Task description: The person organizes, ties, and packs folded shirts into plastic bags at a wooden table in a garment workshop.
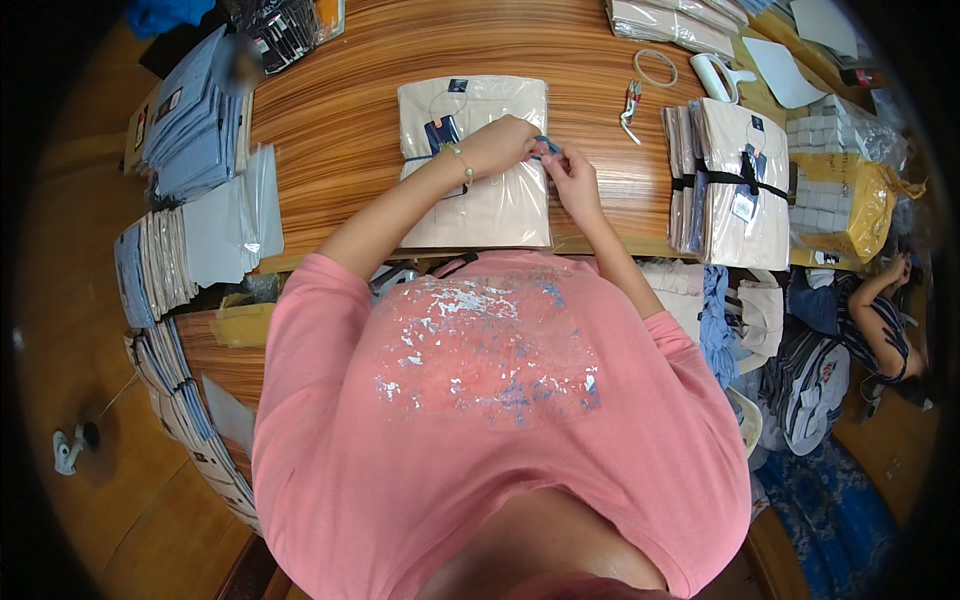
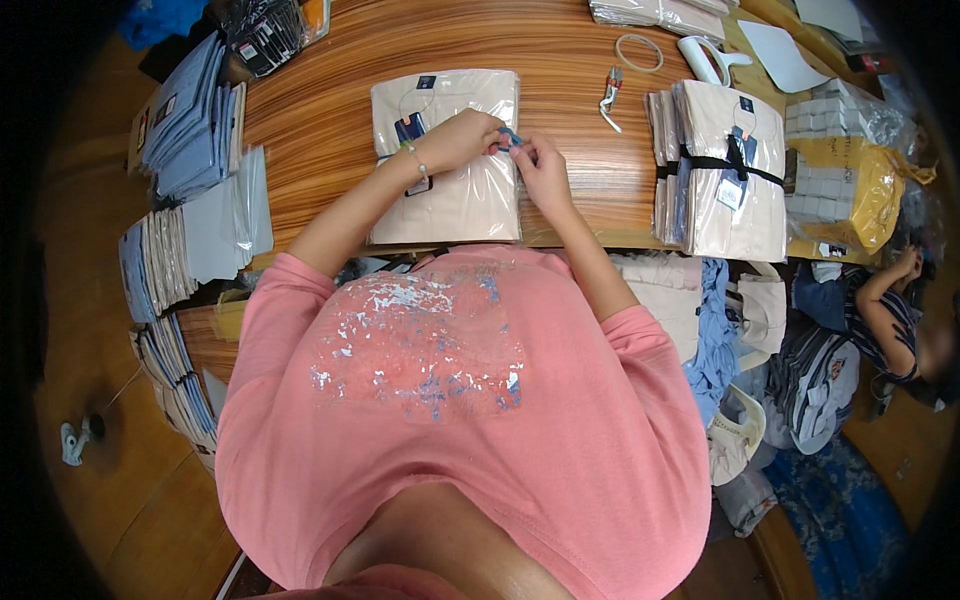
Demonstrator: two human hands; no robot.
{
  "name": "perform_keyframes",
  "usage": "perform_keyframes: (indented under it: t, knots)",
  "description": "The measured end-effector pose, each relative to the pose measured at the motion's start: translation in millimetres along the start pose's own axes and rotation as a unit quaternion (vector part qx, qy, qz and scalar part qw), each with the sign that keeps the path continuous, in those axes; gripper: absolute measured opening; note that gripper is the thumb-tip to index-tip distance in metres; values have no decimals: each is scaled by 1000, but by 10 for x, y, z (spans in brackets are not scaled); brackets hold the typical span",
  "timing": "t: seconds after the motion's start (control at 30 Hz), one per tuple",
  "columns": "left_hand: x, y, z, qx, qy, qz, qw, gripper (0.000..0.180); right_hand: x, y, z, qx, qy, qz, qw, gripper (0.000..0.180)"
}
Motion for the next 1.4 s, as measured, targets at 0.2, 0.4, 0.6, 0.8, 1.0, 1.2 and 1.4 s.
perform_keyframes:
  t: [0.2, 0.4, 0.6, 0.8, 1.0, 1.2, 1.4]
  knots:
    - [63, 109, 48, -43, 36, -115, 992, 17, 400, 266, -216, 80, -35, -14, 996, 12]
    - [21, 175, 68, 0, -5, -102, 995, 9, 669, 317, -339, 74, 133, -219, 964, 13]
    - [-158, 147, 20, 5, -26, -19, 999, 11, 396, 183, 133, 51, 84, 7, 995, 12]
    - [-139, -2, -69, -137, -240, 149, 950, 12, 177, -36, 336, 140, -51, 85, 985, 13]
    - [-77, -67, -140, -168, -187, 150, 956, 11, 149, 94, 362, 193, -151, 200, 949, 13]
    - [-54, -72, -156, -178, -201, 100, 958, 7, 432, 87, 247, 31, 53, -135, 989, 14]
    - [-86, -122, -334, -207, -162, 109, 959, 9, 313, 185, 341, -36, 249, -224, 942, 9]
Point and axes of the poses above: each hand's wrist, its own z-axis towards the middle knuckle, its own y-axis out of the back of the hand, x = y × z, the point moved 1 cm from there along z, towards the middle knuckle, and after that the axes turned 10 degrees about -z, right-handed, at the moved point
